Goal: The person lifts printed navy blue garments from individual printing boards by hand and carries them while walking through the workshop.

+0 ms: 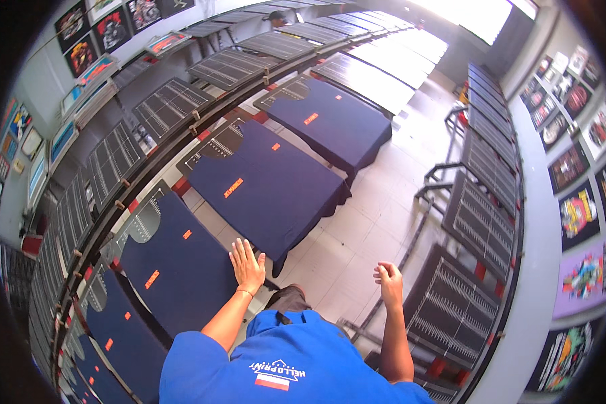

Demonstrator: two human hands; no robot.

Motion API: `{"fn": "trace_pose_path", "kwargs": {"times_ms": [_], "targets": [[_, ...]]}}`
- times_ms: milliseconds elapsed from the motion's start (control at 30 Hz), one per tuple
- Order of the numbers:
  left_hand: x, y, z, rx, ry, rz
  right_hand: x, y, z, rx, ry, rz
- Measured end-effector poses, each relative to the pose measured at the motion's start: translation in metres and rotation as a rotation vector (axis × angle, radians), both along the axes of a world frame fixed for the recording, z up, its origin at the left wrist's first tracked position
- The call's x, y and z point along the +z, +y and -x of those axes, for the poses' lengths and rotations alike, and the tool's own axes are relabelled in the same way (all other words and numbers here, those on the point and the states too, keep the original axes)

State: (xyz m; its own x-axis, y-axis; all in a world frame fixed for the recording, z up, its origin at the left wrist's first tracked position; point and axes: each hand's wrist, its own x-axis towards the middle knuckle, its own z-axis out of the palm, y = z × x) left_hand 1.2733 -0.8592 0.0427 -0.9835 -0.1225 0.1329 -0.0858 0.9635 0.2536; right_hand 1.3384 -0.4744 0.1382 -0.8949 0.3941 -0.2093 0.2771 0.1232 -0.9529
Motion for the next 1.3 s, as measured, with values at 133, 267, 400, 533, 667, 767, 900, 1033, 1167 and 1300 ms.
{"fn": "trace_pose_path", "kwargs": {"times_ms": [133,267,400,533,667,767,900,1033,1167,1300], "targets": [[0.006,0.059,0.066,-0.022,0.008,0.024,0.028,0.035,0.123,0.237,0.008,-0.061],[0.006,0.109,0.163,0.024,0.014,0.015,0.015,0.078,0.222,0.426,-0.052,-0.111],[0.01,0.162,0.255,0.071,-0.004,0.002,0.001,0.13,0.296,0.532,-0.153,-0.195],[0.019,0.214,0.35,0.075,0.014,-0.023,-0.003,0.178,0.376,0.547,-0.227,-0.107],[0.017,0.253,0.429,0.108,0.065,-0.033,-0.028,0.229,0.489,0.575,-0.165,-0.111],[0.022,0.273,0.47,0.141,0.072,-0.17,-0.048,0.268,0.592,0.55,0.059,-0.296],[-0.019,0.302,0.494,0.503,0.289,-0.73,-0.052,0.276,0.725,0.654,0.097,-0.308],[-0.06,0.341,0.481,0.902,0.252,-1.789,-0.087,0.282,0.825,0.789,-0.091,-0.267],[-0.042,0.391,0.427,1.039,-0.156,-2.024,-0.144,0.3,0.876,1.007,-0.568,0.376],[-0.017,0.435,0.342,0.876,-0.12,-2.375,-0.139,0.331,0.831,1.095,-0.905,0.758]]}}
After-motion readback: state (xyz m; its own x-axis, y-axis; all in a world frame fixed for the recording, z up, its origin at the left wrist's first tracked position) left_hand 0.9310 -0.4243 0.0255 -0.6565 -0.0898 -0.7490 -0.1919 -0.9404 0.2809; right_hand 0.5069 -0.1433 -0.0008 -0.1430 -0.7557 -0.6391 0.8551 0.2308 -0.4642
